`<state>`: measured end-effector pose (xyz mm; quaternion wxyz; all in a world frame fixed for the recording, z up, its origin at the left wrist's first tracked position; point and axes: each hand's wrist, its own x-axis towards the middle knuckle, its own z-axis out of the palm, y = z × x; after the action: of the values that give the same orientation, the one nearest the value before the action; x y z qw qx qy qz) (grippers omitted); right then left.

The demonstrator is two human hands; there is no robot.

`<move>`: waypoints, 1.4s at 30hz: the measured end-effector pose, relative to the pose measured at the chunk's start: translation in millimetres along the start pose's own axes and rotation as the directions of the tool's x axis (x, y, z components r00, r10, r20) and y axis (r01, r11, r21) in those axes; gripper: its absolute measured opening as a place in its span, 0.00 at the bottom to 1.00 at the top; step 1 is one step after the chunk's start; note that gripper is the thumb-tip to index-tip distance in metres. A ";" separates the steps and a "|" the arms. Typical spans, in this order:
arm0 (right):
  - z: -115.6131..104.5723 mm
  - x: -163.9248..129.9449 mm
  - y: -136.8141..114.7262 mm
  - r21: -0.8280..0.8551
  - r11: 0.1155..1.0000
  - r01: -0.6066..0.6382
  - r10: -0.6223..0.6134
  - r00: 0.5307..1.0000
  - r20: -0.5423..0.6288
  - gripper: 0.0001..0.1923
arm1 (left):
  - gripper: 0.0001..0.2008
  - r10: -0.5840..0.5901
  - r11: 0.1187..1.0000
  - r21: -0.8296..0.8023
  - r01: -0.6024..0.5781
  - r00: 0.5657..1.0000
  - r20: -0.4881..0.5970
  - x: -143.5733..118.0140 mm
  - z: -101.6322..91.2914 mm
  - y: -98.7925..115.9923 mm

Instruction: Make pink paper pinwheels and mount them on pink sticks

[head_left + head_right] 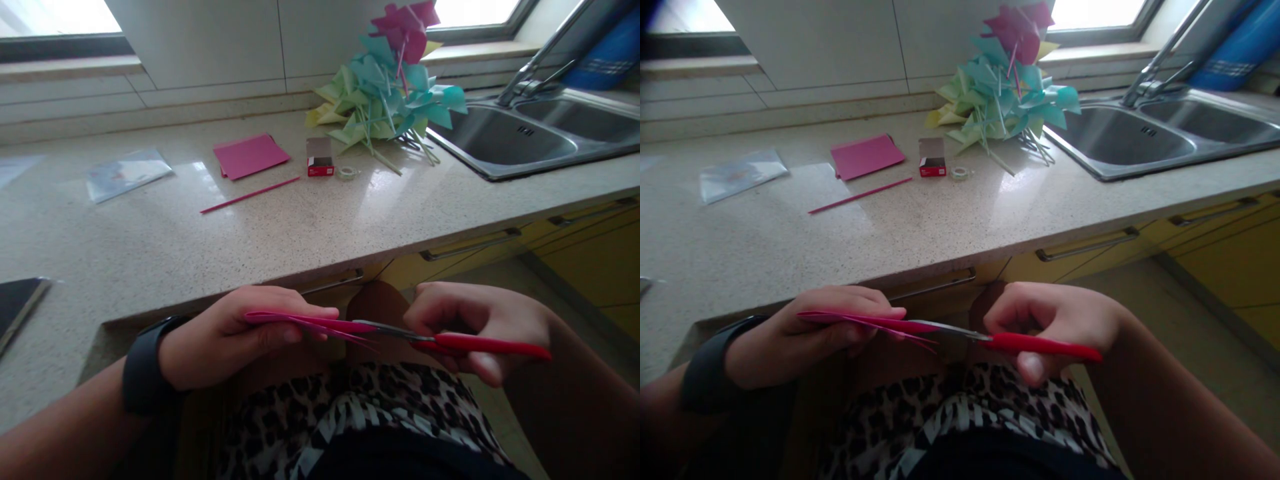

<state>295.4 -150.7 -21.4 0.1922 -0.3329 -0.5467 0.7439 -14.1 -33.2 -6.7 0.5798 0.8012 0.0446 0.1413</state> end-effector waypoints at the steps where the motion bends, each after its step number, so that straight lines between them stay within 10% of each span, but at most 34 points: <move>1: -0.4 0.0 1.3 0.003 1.000 -0.002 0.002 1.000 -0.001 0.29 | 0.20 0.007 1.000 -0.009 -0.007 1.000 0.002 0.0 0.2 -0.5; 42: 3.1 4.0 -0.1 -0.056 0.998 -0.018 0.018 1.000 0.005 0.28 | 0.17 0.012 0.998 -0.058 -0.011 1.000 0.014 1.3 3.7 0.6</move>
<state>290.4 -150.2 -21.9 0.1747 -0.3411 -0.5646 0.7310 -11.9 -36.5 -7.0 0.6023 0.7853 0.0317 0.1401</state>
